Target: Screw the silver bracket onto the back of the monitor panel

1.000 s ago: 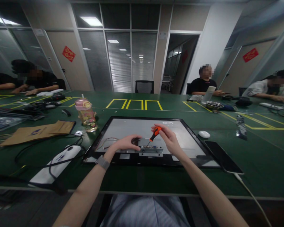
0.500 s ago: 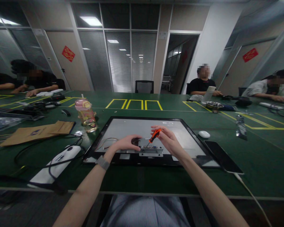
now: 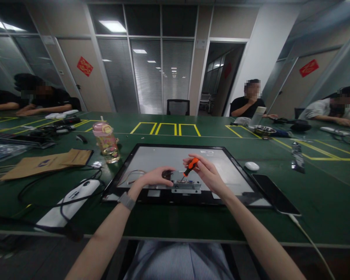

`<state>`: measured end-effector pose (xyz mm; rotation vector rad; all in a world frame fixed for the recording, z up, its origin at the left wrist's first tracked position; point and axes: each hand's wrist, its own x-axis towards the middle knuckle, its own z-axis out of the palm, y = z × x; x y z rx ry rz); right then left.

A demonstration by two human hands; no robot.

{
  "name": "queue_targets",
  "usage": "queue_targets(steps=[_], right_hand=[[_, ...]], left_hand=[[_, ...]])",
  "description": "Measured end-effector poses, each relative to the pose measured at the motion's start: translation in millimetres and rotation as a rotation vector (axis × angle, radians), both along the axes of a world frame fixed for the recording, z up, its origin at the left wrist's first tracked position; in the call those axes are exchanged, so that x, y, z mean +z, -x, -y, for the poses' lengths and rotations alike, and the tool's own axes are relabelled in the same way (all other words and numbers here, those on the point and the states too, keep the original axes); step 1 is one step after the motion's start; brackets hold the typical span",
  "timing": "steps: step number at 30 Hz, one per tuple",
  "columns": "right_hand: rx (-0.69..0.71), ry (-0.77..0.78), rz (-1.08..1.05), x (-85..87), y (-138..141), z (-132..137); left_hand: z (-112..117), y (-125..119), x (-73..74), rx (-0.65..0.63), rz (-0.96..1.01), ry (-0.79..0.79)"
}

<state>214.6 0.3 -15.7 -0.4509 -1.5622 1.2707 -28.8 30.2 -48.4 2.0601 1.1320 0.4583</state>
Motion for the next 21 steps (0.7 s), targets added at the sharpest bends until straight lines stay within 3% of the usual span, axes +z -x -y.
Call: queue_targets(steps=[8,16,21], right_hand=[[-0.225,-0.122,0.052,-3.3,2.5,3.0],[-0.11,-0.139,0.109,-1.7,-2.1,1.2],[-0.158,-0.163,0.112,1.2,-1.2,4.3]], left_hand=[[-1.7,0.5,-1.5,-0.012,-0.022,-0.007],[-0.5,-0.5,-0.3,-0.002,-0.012,-0.013],[-0.4,0.2,-0.1,0.004,-0.015,-0.007]])
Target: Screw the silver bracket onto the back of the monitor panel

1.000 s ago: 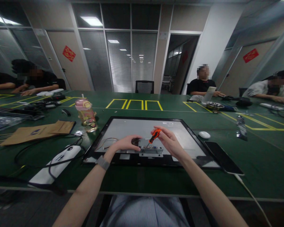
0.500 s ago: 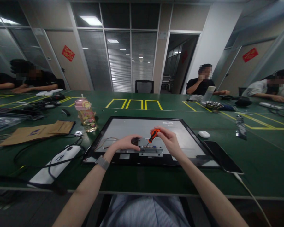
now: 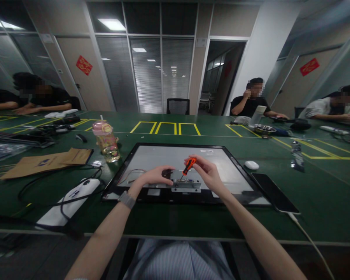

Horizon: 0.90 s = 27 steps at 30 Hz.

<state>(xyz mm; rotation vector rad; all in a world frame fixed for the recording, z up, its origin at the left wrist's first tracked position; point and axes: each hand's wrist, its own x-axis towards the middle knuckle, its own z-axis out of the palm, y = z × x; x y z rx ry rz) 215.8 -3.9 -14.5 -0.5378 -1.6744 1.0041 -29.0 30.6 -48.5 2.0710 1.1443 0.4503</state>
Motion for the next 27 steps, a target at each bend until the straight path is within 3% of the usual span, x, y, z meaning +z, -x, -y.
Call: queue_targets(steps=[6,17,24,27], right_hand=[[-0.021,-0.045,0.002,2.7,1.8,3.5],[0.071,-0.043,0.111,3.7,-7.5,-5.7],[-0.326,-0.235,0.13,-3.6,-5.1,-10.0],[-0.271,-0.229,0.15,-2.1,-3.3,-6.6]], left_hand=[[-1.2,-0.2,-1.4,-0.019,0.015,-0.014],[0.1,0.0,-0.3,-0.003,-0.009,-0.006],[-2.9,0.6,-4.2,-0.019,0.009,-0.008],[-2.8,0.4,-4.2,-0.014,0.006,-0.01]])
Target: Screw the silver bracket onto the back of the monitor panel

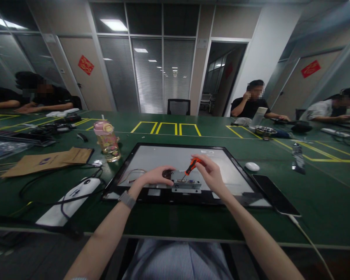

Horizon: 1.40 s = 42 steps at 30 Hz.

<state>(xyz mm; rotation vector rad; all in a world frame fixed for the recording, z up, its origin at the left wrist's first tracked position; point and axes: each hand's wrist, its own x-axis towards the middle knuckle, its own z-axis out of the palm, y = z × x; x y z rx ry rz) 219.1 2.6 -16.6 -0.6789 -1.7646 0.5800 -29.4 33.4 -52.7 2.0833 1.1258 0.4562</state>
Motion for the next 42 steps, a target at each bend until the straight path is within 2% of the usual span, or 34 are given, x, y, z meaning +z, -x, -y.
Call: queue_targets(steps=[2,6,9,16,18,22,24,26,30,32,35,37,42], right_hand=[[0.067,0.039,-0.017,0.2,0.9,1.7],[0.079,0.064,-0.062,-1.0,1.9,3.1],[0.144,0.105,-0.064,0.1,2.1,4.8],[0.237,0.135,-0.036,3.1,3.7,9.4],[0.196,0.111,-0.029,1.8,4.2,8.3],[-0.052,-0.05,0.022,-0.1,2.4,4.6],[-0.113,-0.114,0.057,0.5,0.5,3.9],[-0.042,-0.091,0.056,1.5,-0.7,4.5],[0.177,0.088,-0.029,1.0,0.8,5.2],[0.14,0.098,-0.06,-1.2,2.3,3.9],[-0.02,0.015,-0.054,-3.5,2.7,2.1],[-0.046,-0.009,-0.036,-2.3,1.7,3.0],[0.219,0.159,-0.058,4.5,-0.5,8.3]], left_hand=[[0.5,-0.3,0.9,-0.002,-0.004,-0.004],[2.4,-1.0,4.3,0.001,-0.017,0.006],[3.6,-1.1,6.2,0.01,-0.03,0.013],[2.6,-0.7,3.6,0.005,-0.003,-0.004],[2.3,-0.8,3.1,0.004,-0.008,-0.001],[3.0,-1.5,4.6,0.01,-0.023,-0.005],[3.6,-1.9,5.9,0.011,-0.024,-0.011],[4.0,-2.1,6.6,0.007,-0.022,-0.01],[3.4,-1.8,5.4,0.0,-0.003,-0.006],[2.6,-1.4,4.1,0.001,0.002,0.003],[1.8,-0.9,2.8,0.008,0.005,0.018],[1.7,-0.9,2.9,0.002,0.008,0.017],[2.8,-0.9,4.1,0.008,0.006,0.017]])
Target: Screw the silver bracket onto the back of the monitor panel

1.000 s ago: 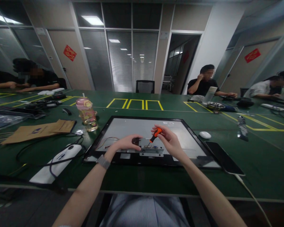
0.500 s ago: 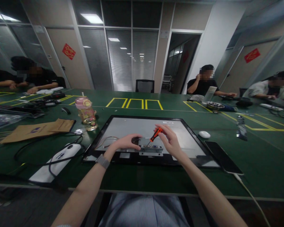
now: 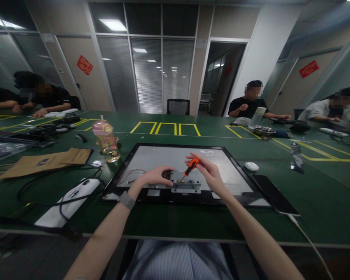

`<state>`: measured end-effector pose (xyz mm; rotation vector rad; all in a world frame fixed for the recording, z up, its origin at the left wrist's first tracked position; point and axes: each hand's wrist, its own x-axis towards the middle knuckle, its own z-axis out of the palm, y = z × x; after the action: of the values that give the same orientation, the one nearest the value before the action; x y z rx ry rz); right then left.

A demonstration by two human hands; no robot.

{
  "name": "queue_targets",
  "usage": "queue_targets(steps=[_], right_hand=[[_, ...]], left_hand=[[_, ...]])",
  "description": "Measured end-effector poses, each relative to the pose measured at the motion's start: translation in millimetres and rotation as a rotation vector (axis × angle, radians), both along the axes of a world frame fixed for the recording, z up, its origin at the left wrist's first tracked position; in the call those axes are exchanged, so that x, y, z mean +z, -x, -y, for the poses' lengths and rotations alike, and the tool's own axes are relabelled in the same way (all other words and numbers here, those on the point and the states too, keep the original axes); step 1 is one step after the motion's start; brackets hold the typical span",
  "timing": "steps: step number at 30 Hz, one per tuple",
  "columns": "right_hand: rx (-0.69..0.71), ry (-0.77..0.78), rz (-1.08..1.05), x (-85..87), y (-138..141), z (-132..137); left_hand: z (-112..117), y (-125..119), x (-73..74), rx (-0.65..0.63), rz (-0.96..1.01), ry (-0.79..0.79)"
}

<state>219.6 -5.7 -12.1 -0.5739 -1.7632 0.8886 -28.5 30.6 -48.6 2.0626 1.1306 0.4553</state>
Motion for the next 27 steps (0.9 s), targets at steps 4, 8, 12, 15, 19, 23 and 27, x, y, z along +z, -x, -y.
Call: queue_targets(steps=[4,8,12,15,19,23,27], right_hand=[[-0.083,0.0,-0.037,-4.2,1.1,-4.4],[-0.22,-0.128,-0.012,-7.5,2.1,-6.6],[-0.04,-0.056,0.005,-0.1,2.5,2.0],[0.056,0.034,-0.019,1.8,3.2,4.2],[-0.099,-0.006,-0.045,-7.0,3.9,-4.8],[-0.212,-0.097,-0.051,-11.0,2.8,-9.5],[-0.032,-0.015,-0.055,-4.4,1.9,-3.6]], left_hand=[[0.4,0.1,0.4,-0.001,-0.009,0.001],[0.1,-0.1,0.2,-0.004,-0.015,-0.015],[0.1,-0.4,0.2,0.004,-0.023,-0.015],[0.4,-0.5,0.4,0.006,-0.026,-0.016],[0.4,-0.3,0.0,-0.006,-0.013,-0.009],[-0.4,0.3,-0.7,-0.001,-0.019,-0.021],[-0.3,0.1,0.3,-0.002,-0.015,-0.016]])
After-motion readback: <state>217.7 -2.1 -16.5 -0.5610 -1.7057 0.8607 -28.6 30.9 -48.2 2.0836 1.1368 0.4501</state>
